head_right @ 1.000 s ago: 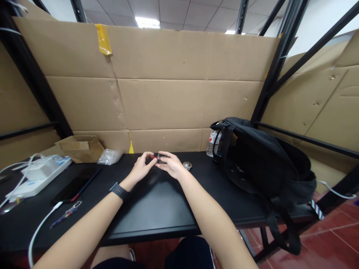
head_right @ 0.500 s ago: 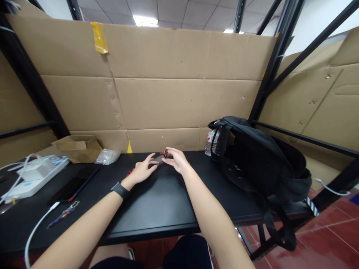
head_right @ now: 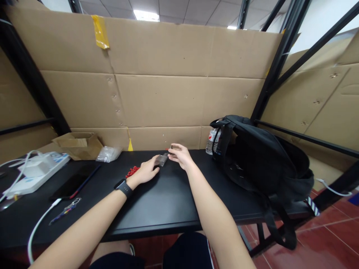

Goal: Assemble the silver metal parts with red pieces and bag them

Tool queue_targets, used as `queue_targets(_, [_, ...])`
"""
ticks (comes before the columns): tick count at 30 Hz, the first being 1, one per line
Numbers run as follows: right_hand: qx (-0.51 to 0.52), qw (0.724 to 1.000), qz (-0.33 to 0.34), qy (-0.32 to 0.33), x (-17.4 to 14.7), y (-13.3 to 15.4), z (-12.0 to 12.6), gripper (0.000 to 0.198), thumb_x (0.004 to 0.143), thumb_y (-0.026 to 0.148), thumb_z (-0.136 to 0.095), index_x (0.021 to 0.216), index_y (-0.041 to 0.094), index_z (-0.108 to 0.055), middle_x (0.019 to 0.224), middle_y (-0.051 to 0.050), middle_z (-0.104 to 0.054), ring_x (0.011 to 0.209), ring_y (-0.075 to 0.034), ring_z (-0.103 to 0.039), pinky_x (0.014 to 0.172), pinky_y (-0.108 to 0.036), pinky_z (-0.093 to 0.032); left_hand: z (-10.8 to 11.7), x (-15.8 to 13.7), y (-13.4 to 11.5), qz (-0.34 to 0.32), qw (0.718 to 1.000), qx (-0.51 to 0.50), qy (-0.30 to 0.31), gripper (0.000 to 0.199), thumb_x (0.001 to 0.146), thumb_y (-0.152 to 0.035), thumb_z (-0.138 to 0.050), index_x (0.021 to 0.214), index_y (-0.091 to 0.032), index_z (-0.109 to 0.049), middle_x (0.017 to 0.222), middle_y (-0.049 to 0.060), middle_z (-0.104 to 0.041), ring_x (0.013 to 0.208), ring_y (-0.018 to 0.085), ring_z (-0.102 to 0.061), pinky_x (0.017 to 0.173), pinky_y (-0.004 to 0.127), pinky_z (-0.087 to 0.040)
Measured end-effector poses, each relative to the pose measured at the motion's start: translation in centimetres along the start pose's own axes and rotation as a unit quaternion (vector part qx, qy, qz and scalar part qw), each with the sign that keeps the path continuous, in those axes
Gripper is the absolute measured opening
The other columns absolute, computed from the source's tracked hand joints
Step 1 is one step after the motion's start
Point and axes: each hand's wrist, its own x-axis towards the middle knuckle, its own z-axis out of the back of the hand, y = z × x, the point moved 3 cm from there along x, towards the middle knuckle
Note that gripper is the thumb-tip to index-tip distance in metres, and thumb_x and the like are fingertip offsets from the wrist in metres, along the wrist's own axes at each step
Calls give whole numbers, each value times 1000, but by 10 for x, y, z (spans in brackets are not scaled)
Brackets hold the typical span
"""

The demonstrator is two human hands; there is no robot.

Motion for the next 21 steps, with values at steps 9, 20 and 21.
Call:
queue_targets(9, [-222,967,114,-44,6,6,11,41,72,18,-76,112,21,-70,101,-6,-69,72,-13,-69,72,-30,-59,4,-9,-9,-65,994,82,45,43,96,-32,-46,138,-37,-54,134,7,-60,121,27,-58,100,48,-38])
queue_targets(20, [-603,769,181,110,-4,5,11,46,61,21,-79,106,21,-74,88,-3,-74,75,-16,-66,71,-24,-48,10,-15,-8,-91,981,95,140,41,99,-39,-44,137,-48,-55,146,7,-48,136,31,-44,107,55,-32])
queue_targets(21, [-614,762,167,116,-5,4,10,45,59,22,-81,104,22,-74,87,-2,-74,74,-16,-66,69,-23,-47,10,-15,-7,-89,982,91,142,41,98,-39,-45,137,-49,-54,147,6,-48,137,31,-43,108,55,-32])
